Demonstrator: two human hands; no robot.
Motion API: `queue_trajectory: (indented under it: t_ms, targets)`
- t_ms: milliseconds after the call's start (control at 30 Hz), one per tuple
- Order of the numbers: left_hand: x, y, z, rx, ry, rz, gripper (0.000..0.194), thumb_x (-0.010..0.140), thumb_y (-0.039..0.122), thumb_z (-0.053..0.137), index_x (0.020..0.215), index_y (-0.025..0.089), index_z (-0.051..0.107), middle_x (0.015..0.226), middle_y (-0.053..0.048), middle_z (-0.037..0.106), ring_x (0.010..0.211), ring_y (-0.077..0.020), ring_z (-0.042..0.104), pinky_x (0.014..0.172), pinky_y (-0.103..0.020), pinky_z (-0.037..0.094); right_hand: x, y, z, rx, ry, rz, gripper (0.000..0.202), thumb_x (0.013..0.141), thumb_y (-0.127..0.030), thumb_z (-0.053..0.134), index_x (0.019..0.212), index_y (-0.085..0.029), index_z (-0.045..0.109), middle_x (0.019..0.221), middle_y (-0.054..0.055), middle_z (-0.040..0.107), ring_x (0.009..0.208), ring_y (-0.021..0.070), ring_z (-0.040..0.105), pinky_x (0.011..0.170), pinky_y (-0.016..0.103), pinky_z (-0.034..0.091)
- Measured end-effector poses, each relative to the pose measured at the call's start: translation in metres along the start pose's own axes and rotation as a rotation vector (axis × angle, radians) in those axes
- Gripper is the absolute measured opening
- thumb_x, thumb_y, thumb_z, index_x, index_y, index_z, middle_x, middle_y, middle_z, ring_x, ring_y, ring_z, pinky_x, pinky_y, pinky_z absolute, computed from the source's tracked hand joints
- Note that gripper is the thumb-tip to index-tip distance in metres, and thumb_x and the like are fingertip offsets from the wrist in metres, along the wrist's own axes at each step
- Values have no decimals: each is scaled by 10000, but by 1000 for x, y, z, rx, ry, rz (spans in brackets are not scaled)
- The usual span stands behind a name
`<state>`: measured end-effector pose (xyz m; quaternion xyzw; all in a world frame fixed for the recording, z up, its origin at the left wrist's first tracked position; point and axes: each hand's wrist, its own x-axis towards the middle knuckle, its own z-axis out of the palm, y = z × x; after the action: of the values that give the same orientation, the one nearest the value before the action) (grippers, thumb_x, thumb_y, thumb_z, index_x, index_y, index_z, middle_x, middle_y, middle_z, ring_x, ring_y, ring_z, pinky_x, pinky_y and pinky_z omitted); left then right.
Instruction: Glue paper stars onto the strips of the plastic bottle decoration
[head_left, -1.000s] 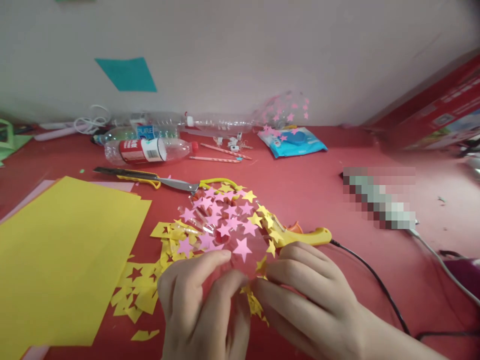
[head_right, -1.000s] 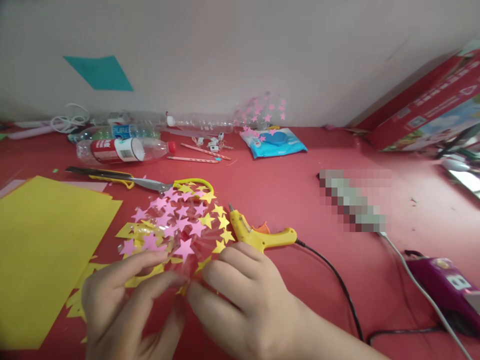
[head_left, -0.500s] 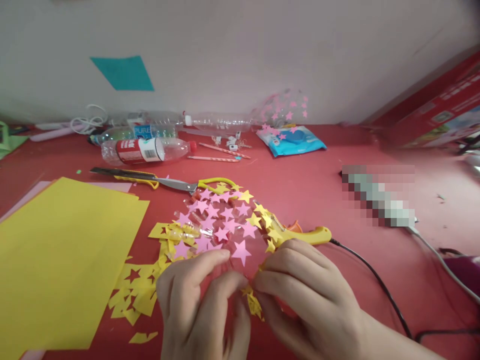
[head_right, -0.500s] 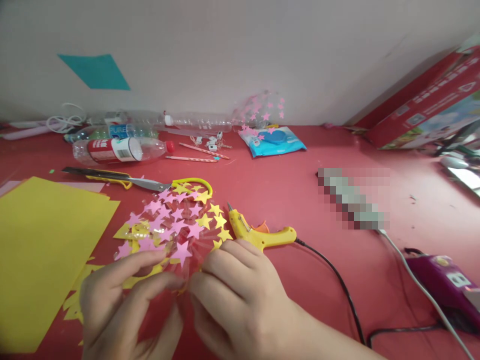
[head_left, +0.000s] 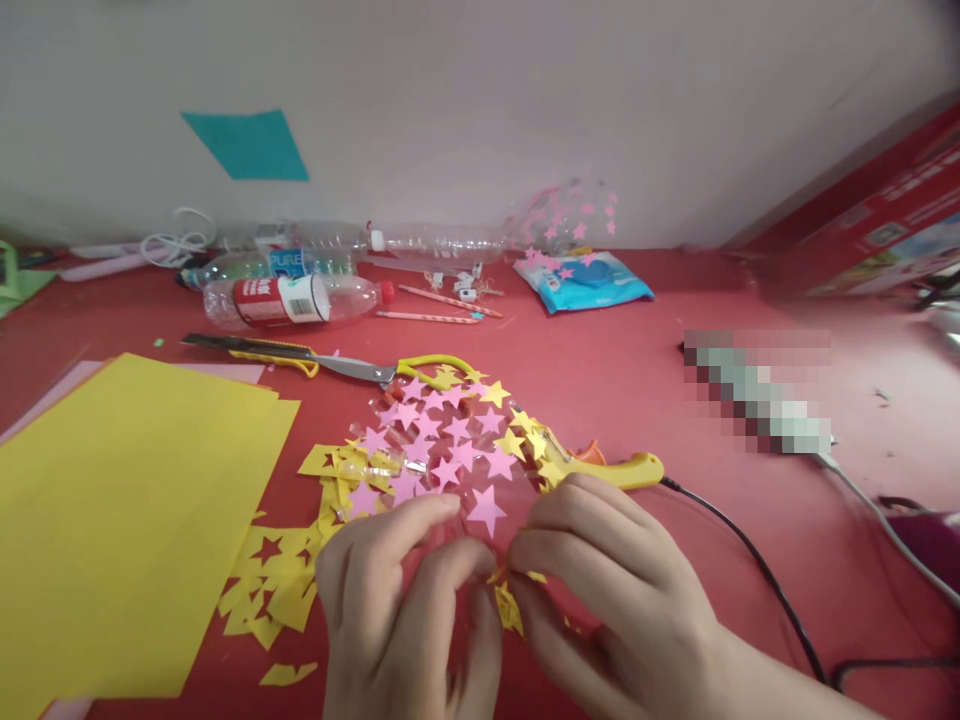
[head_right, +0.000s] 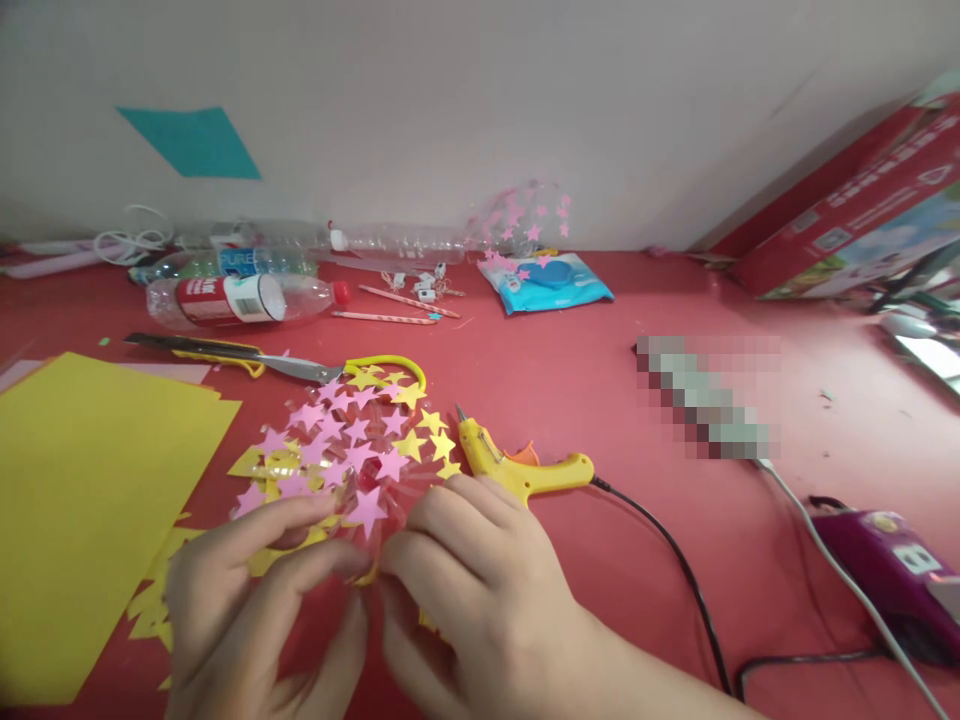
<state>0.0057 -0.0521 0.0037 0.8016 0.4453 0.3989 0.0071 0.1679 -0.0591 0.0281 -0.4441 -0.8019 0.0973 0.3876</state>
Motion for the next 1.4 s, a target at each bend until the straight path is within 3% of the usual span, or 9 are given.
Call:
queue_trajectory:
  t_ms: [433, 567, 800, 1100, 1267, 1400]
  targets:
    - [1, 1, 2, -31, 11, -30, 195, 788, 92, 555, 942, 208, 580, 1094, -76, 525, 899, -199, 506, 796, -346, 424, 0, -1, 3, -31, 48, -6, 86, 831, -76, 533, 808, -154, 564, 707, 27, 561, 639, 124, 452, 576, 270, 397]
    - [1, 0, 0, -32, 20, -49, 216, 780, 99, 573, 970, 203, 582, 1097, -81, 524, 914, -204, 509, 774, -337, 445, -3, 0, 1, -41, 70, -25, 116, 820, -53, 532, 891, -137, 568, 741, 40, 572, 671, 132, 472, 587, 273, 410]
    - [2, -11, -1, -7, 32, 56, 264, 771, 139, 611, 1033, 170, 600, 1116, -107, 517, 920, -208, 527, 814, -354, 433, -7, 2, -1, -125, 3, -150, 246, 830, -57, 484, 1044, -120, 589, 732, 53, 557, 634, 151, 446, 558, 294, 372]
    - [6, -11, -9, -75, 48, 66, 356, 771, 115, 577, 1127, 102, 592, 1126, -144, 526, 1021, -255, 528, 848, -393, 439, -5, 1, 0, -177, 17, -189, 183, 868, -95, 446, 968, -123, 596, 748, 57, 560, 639, 157, 432, 579, 295, 361]
    - [8, -18, -11, -106, 54, 108, 260, 826, 40, 514, 1051, 118, 617, 1079, -124, 538, 960, -212, 537, 822, -370, 448, -7, 3, 2, -181, 37, -201, 211, 857, -93, 468, 1016, -119, 603, 769, 56, 565, 648, 155, 432, 596, 298, 369]
    - [12, -20, -8, -69, 128, 112, 187, 801, 51, 601, 954, 154, 631, 1024, -88, 556, 885, -185, 544, 780, -346, 460, -6, 1, 4, -226, 40, -236, 196, 870, -114, 458, 975, -119, 623, 749, 51, 561, 630, 154, 418, 581, 292, 371]
